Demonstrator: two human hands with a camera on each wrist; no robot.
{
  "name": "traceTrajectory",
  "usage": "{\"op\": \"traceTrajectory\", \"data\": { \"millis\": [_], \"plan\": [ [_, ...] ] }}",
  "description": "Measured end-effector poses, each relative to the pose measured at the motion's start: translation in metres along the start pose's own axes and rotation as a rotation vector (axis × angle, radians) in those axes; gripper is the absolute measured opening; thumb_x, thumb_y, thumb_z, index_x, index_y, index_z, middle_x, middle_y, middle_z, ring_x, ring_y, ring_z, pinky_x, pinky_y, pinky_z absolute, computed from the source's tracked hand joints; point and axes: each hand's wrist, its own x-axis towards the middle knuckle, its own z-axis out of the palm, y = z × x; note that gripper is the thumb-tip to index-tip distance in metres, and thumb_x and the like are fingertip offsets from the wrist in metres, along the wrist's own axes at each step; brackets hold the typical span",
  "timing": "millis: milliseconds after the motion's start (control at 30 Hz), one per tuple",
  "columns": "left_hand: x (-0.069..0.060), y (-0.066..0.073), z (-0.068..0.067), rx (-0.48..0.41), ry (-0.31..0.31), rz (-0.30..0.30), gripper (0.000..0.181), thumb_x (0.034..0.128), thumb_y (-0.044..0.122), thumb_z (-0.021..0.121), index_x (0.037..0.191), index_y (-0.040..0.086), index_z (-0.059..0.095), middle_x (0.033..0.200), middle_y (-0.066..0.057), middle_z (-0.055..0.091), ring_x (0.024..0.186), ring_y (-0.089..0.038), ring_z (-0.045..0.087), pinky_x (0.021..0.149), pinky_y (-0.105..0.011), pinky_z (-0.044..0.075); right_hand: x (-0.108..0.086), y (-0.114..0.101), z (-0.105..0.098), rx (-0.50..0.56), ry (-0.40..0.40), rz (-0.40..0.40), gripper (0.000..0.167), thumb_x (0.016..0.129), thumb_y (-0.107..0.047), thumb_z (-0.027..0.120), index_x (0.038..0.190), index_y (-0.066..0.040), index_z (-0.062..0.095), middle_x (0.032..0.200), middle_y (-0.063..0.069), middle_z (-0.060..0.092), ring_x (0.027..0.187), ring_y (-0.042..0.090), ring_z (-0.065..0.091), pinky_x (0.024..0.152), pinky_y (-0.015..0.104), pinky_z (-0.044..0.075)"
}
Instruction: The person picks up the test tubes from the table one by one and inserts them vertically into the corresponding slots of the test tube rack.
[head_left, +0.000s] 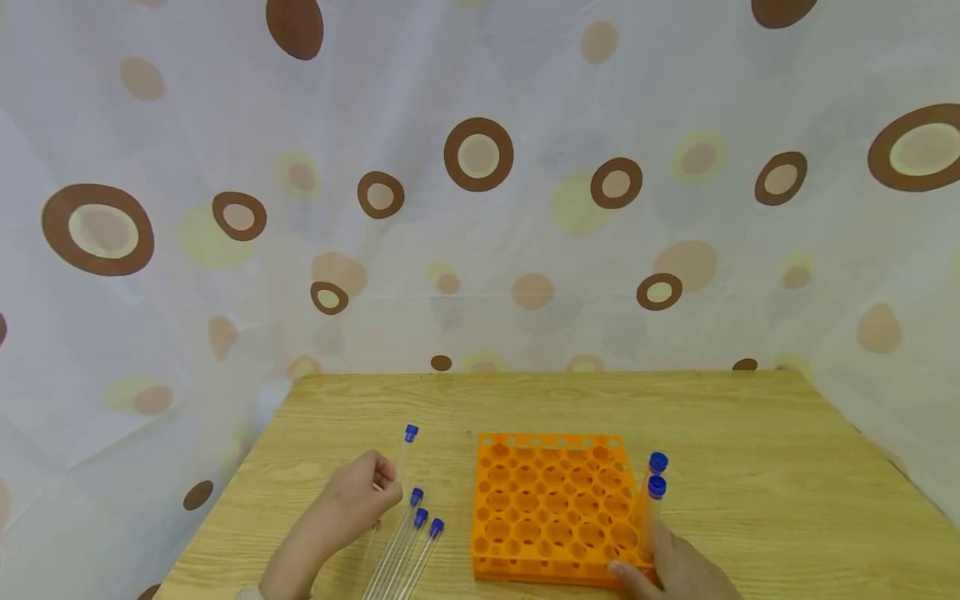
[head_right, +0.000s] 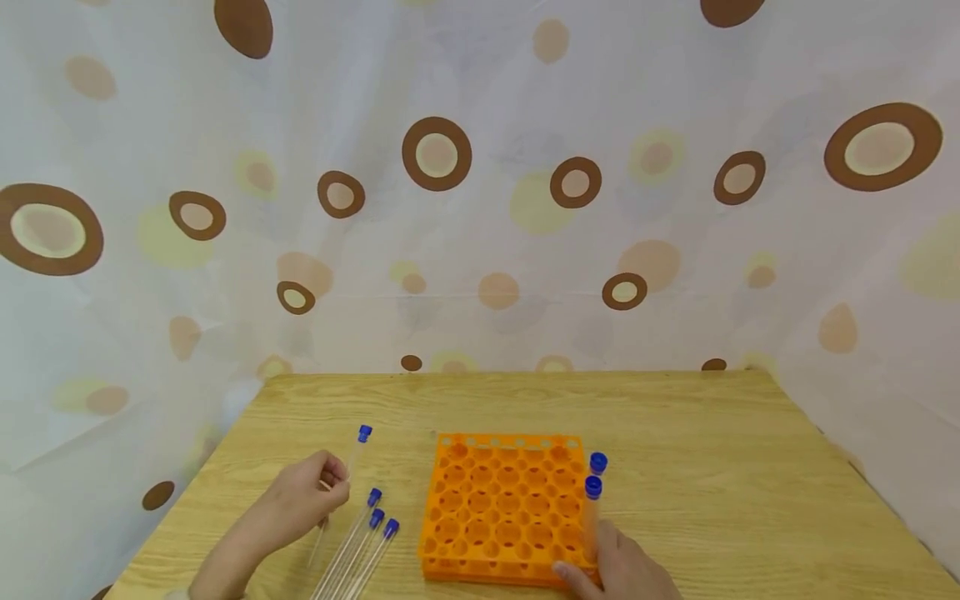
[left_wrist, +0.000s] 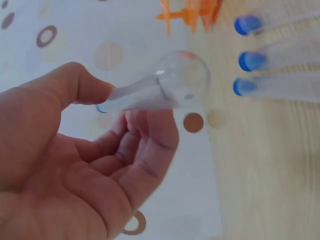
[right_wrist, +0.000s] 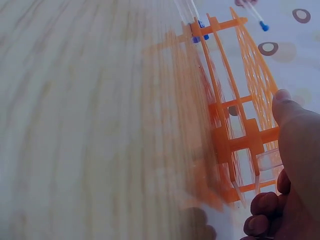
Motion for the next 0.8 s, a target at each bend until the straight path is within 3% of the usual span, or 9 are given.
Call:
{"op": "traceTrajectory", "data": {
  "millis": [300,467,600,700,800],
  "plan": [
    [0.009,0.037,0.017,-0.038,-0.051,0.241,0.014,0.0932,0.009,0.061,0.105,0.003,0.056,0.093,-0.006,0.060,0.081,-0.016,0.058,0.064,-0.023,0.052,-0.001,0.001,0.000,0.001,0.001,-0.023,0.100,0.091,-0.063,0.057,0.149,0.012,0.023,0.128,0.033,0.058,0.112,0.042,0.063,0.089,0.058,0.052],
    [0.015,0.055,0.033,-0.026,-0.085,0.380,0.018,0.0952,0.008,0.061,0.112,0.002,0.058,0.097,-0.003,0.060,0.085,-0.013,0.059,0.069,-0.020,0.053,-0.001,0.003,0.001,0.020,0.005,-0.031,0.097,0.091,-0.061,0.058,0.147,0.012,0.027,0.129,0.033,0.057,0.113,0.043,0.063,0.089,0.058,0.052],
    [0.019,0.070,0.049,-0.016,-0.071,0.499,0.019,0.0939,0.004,0.062,0.112,0.003,0.060,0.097,0.000,0.061,0.084,-0.009,0.059,0.069,-0.019,0.054,0.000,0.005,0.001,0.024,-0.001,-0.013,0.098,0.090,-0.062,0.059,0.146,0.012,0.028,0.128,0.032,0.058,0.113,0.042,0.063,0.089,0.058,0.052],
    [0.023,0.080,0.060,-0.049,-0.065,0.548,0.017,0.0939,0.004,0.063,0.110,0.005,0.061,0.097,-0.001,0.061,0.084,-0.008,0.060,0.067,-0.017,0.055,-0.001,0.007,0.002,0.031,0.002,-0.033,0.098,0.090,-0.061,0.059,0.148,0.011,0.027,0.131,0.034,0.056,0.114,0.043,0.062,0.091,0.058,0.051],
    [0.025,0.090,0.070,-0.105,-0.077,0.554,0.017,0.0951,0.005,0.063,0.112,0.006,0.060,0.099,-0.004,0.062,0.088,-0.011,0.063,0.069,-0.017,0.056,-0.002,0.005,0.002,0.026,0.007,-0.033,0.101,0.090,-0.064,0.058,0.150,0.010,0.025,0.133,0.032,0.056,0.116,0.042,0.061,0.092,0.058,0.051]
  ]
}}
